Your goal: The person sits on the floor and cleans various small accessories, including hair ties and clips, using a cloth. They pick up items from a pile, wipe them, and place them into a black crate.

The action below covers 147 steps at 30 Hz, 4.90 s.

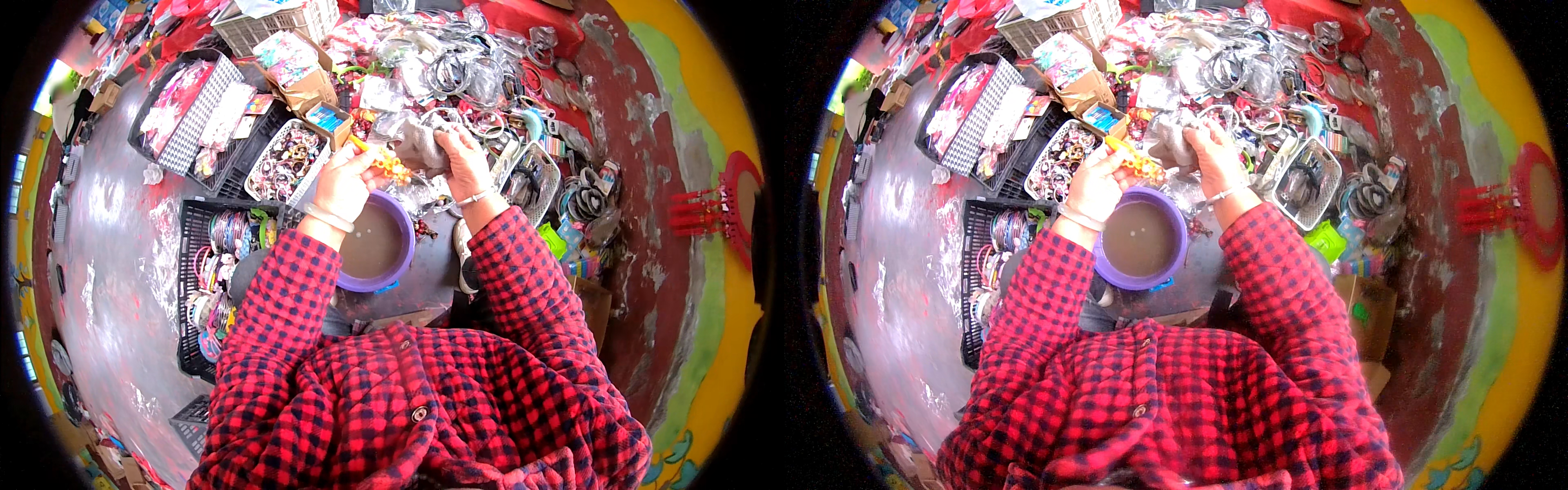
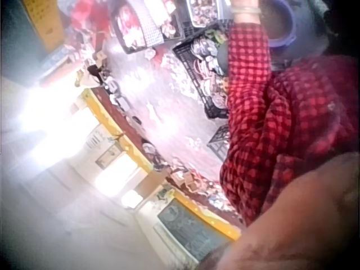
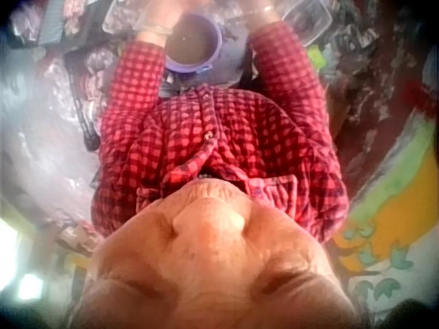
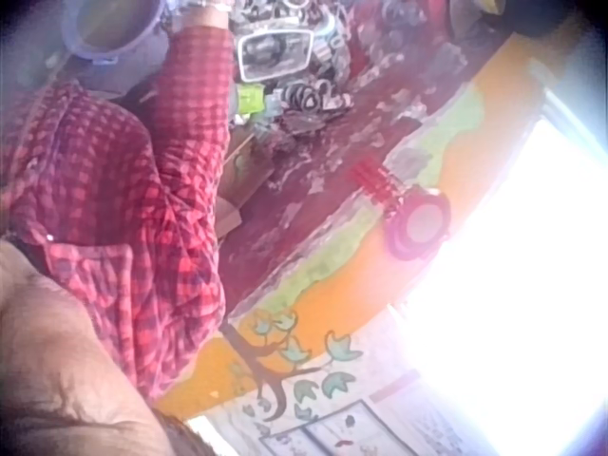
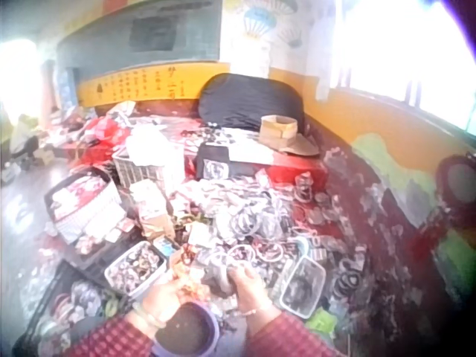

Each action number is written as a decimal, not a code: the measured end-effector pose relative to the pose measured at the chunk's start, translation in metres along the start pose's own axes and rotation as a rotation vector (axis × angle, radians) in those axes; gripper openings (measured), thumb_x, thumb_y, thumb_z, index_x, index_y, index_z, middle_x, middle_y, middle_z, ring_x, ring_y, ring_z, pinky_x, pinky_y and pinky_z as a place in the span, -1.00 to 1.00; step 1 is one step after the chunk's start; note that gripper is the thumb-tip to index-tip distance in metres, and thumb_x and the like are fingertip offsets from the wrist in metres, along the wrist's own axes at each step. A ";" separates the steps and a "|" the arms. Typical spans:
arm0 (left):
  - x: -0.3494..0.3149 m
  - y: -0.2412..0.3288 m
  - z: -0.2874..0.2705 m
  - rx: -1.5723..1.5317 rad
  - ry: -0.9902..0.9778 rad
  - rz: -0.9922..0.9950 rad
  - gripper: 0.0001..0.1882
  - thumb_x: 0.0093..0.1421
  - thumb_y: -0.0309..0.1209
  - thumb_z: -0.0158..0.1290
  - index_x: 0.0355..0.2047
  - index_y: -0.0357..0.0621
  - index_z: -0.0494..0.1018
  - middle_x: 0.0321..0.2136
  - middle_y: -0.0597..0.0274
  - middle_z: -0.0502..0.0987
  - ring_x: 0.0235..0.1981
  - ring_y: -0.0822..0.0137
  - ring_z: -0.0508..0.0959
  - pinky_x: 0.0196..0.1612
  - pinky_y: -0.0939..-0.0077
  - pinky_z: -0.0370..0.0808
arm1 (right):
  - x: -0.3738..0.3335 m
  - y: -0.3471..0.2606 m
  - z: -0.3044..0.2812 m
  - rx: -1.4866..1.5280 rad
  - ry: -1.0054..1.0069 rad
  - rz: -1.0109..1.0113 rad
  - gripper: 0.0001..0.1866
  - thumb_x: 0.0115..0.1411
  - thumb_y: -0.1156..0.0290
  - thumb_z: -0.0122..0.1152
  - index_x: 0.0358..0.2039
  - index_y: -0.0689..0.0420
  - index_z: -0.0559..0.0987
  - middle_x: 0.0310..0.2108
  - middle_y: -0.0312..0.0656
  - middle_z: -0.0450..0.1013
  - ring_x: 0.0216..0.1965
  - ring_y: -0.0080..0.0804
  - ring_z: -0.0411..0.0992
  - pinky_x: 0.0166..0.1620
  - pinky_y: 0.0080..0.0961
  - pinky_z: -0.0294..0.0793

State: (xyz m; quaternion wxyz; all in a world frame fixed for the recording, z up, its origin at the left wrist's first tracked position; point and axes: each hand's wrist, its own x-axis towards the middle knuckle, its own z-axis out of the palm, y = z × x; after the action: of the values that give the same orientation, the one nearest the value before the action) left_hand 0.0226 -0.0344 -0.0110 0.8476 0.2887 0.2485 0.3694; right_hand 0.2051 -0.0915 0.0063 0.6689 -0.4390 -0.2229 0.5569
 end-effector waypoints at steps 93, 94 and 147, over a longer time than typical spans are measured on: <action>-0.011 0.051 0.001 -0.286 -0.247 0.187 -0.69 0.21 -0.16 -0.12 -0.54 -0.11 0.28 -0.66 0.38 0.24 -0.62 0.46 0.28 -0.37 0.42 0.39 | -0.017 0.026 0.014 -1.431 -0.438 -0.322 -0.77 0.00 0.35 0.15 -0.30 0.12 0.45 -0.54 -0.04 0.41 -0.45 -0.14 0.43 -0.39 -0.38 0.39; -0.012 0.059 -0.005 -0.222 -0.189 0.279 -0.67 0.19 -0.13 -0.09 -0.56 -0.10 0.27 -0.67 0.38 0.23 -0.63 0.48 0.27 -0.38 0.45 0.36 | -0.009 0.035 0.005 -1.588 -0.450 -0.336 -0.78 0.00 0.39 0.16 -0.29 0.11 0.45 -0.55 -0.07 0.40 -0.48 -0.19 0.43 -0.41 -0.43 0.39; -0.012 0.012 0.016 0.615 -0.183 0.122 -0.78 0.09 -0.58 -0.09 -0.21 -0.24 0.30 -0.44 0.32 0.42 -0.49 0.58 0.38 -0.42 0.72 0.34 | -0.010 0.001 0.020 -1.076 -0.238 -0.708 -0.77 -0.12 0.67 0.11 -0.38 0.17 0.50 -0.38 -0.15 0.38 -0.36 -0.23 0.40 -0.32 -0.46 0.41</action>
State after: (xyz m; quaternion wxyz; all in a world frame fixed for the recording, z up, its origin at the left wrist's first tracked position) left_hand 0.0196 -0.0421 0.0112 0.7157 0.5777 0.2535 0.2997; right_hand 0.1864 -0.0938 0.0179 0.4694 -0.5479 -0.6741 0.1585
